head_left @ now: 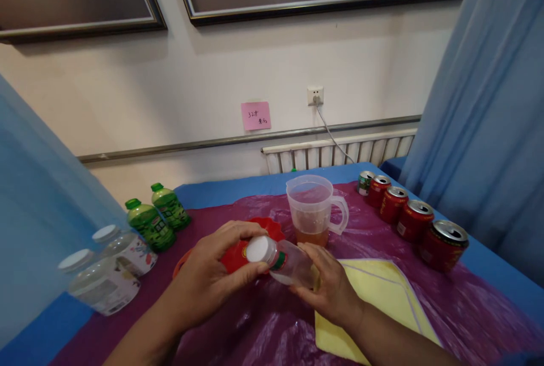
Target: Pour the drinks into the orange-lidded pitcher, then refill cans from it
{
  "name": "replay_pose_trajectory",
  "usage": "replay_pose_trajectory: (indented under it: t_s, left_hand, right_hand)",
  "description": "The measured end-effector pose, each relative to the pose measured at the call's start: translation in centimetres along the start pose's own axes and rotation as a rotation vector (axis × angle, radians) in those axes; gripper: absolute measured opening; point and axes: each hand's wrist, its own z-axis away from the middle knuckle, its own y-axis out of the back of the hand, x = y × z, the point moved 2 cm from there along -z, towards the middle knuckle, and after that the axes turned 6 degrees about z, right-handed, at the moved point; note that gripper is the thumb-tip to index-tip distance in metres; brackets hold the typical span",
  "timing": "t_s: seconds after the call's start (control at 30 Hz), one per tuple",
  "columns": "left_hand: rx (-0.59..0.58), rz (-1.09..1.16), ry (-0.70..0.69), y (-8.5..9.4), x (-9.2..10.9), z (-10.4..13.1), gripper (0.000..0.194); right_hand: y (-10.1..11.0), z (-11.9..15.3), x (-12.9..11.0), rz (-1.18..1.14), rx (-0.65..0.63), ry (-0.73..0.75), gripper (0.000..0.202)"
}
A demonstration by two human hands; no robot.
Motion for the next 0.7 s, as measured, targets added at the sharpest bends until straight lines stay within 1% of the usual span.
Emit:
replay_pose_trajectory:
  t_s: [0.13, 0.23, 0.3, 0.37, 0.43, 0.57, 0.63, 0.7]
  left_hand:
    - [0.108, -0.049, 0.035, -0.8, -0.3, 0.1, 0.030]
    - [0.143, -0.060, 0.032, -1.1, -0.2, 0.3, 0.030]
    - [0.103, -0.018, 0.018, -1.1, -0.2, 0.4, 0.033]
    - [0.034, 0.069, 0.013, -1.0, -0.3, 0.5, 0.036]
    - [-0.008, 0.174, 0.026, -1.0, -0.6, 0.6, 0.038]
    - [0.021, 0.311, 0.083, -1.2, -1.3, 0.7, 0.036]
    - [0.019, 0.303, 0.074, -1.3, -1.4, 0.7, 0.037]
    - [-0.017, 0.258, 0.049, -1.2, -1.3, 0.7, 0.040]
  right_hand:
    - [-0.3, 0.1, 0.3, 0.013, 0.019, 0.007, 0.075]
    - [-0.3, 0.2, 0.5, 0.012, 0.033, 0.000, 0.076]
    - [-0.2, 0.1, 0.4, -0.019, 0.027, -0.012, 0.075]
    - [0.0, -0.1, 0.2, -0.069, -0.004, -0.028, 0.073]
    - [0.2, -0.3, -0.1, -0.114, -0.043, -0.045, 0.072]
    - [0.4, -0.4, -0.5, -0.158, -0.086, -0.075, 0.070]
    - [0.4, -0.4, -0.4, -0.159, -0.084, -0.079, 0.070]
    - [0.3, -0.3, -0.2, -0.160, -0.080, -0.078, 0.070]
